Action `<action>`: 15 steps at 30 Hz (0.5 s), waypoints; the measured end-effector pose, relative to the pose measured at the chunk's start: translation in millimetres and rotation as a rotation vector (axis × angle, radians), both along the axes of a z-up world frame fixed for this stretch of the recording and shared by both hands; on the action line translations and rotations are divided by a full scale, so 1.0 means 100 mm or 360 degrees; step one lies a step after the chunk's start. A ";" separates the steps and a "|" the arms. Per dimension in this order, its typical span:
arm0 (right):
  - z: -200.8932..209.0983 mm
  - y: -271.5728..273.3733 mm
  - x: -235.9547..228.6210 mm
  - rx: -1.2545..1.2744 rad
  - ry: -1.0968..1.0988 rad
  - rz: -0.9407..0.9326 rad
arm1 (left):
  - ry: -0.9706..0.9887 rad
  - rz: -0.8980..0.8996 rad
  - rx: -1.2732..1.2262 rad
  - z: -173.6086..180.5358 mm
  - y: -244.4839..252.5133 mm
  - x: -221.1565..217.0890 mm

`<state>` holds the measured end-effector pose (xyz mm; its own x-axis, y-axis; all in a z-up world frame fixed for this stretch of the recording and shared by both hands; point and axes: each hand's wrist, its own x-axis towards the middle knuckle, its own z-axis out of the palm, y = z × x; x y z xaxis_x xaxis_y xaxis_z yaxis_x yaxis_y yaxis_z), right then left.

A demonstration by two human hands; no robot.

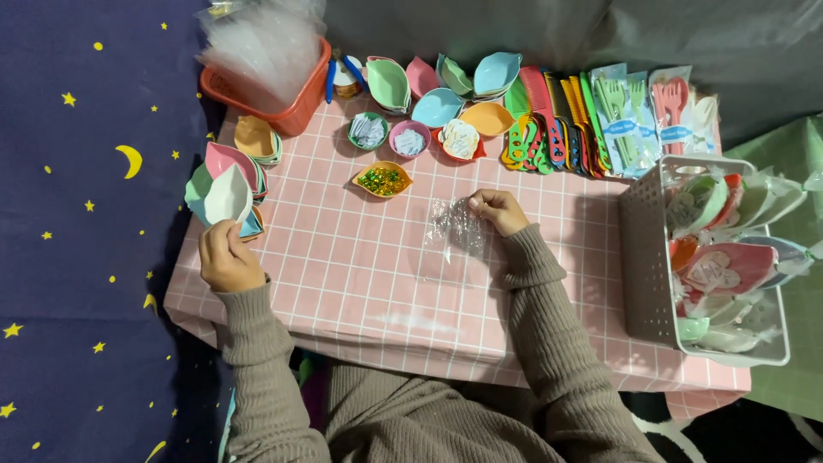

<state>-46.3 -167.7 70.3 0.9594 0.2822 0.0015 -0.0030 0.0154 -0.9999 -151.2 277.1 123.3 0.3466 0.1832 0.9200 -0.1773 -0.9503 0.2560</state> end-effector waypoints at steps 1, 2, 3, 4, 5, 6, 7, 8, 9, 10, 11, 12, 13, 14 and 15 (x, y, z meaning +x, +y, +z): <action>0.02 -0.01 -0.01 -0.0002 0.0001 -0.0006 | 0.0001 -0.0006 -0.0002 0.02 -0.07 0.03; 0.04 -0.01 -0.01 -0.0026 -0.0012 -0.0002 | 0.0031 -0.0100 -0.0062 0.05 -0.15 0.05; 0.07 0.00 -0.02 -0.0049 -0.0026 0.0006 | 0.0060 -0.0191 -0.0121 0.08 -0.21 0.07; 0.07 -0.01 -0.02 -0.0050 -0.0027 0.0004 | 0.0059 -0.0193 -0.0121 0.10 -0.29 0.09; 0.08 -0.01 -0.03 -0.0057 -0.0027 -0.0002 | 0.0101 -0.0353 -0.0174 0.13 -0.36 0.13; 0.09 -0.01 -0.03 -0.0064 -0.0027 -0.0009 | 0.0142 -0.0512 -0.0226 0.16 -0.43 0.16; 0.06 -0.02 -0.01 -0.0062 -0.0025 -0.0012 | 0.0145 -0.0515 -0.0223 0.17 -0.53 0.20; 0.03 -0.03 0.01 -0.0069 -0.0033 0.0010 | 0.0191 -0.0626 -0.0254 0.17 -0.64 0.25; -0.01 -0.04 0.03 -0.0076 -0.0038 0.0031 | 0.0239 -0.0737 -0.0285 0.17 -0.74 0.29; -0.03 -0.03 0.03 -0.0074 -0.0033 0.0027 | 0.0244 -0.0740 -0.0284 0.12 -0.86 0.37; -0.05 -0.04 0.03 -0.0031 -0.0035 0.0037 | 0.0267 -0.0857 -0.0289 0.08 -0.98 0.46; -0.07 -0.05 0.03 0.0013 -0.0038 0.0046 | 0.0290 -0.0973 -0.0294 0.04 -1.11 0.56; -0.09 -0.06 0.03 0.0010 -0.0038 0.0034 | 0.0291 -0.0986 -0.0295 0.11 -1.24 0.62; -0.10 -0.07 0.04 0.0019 -0.0060 0.0075 | 0.0279 -0.1050 -0.0242 0.19 -1.38 0.68; -0.11 -0.09 0.05 0.0029 -0.0083 0.0113 | 0.0268 -0.1116 -0.0188 0.27 -1.52 0.75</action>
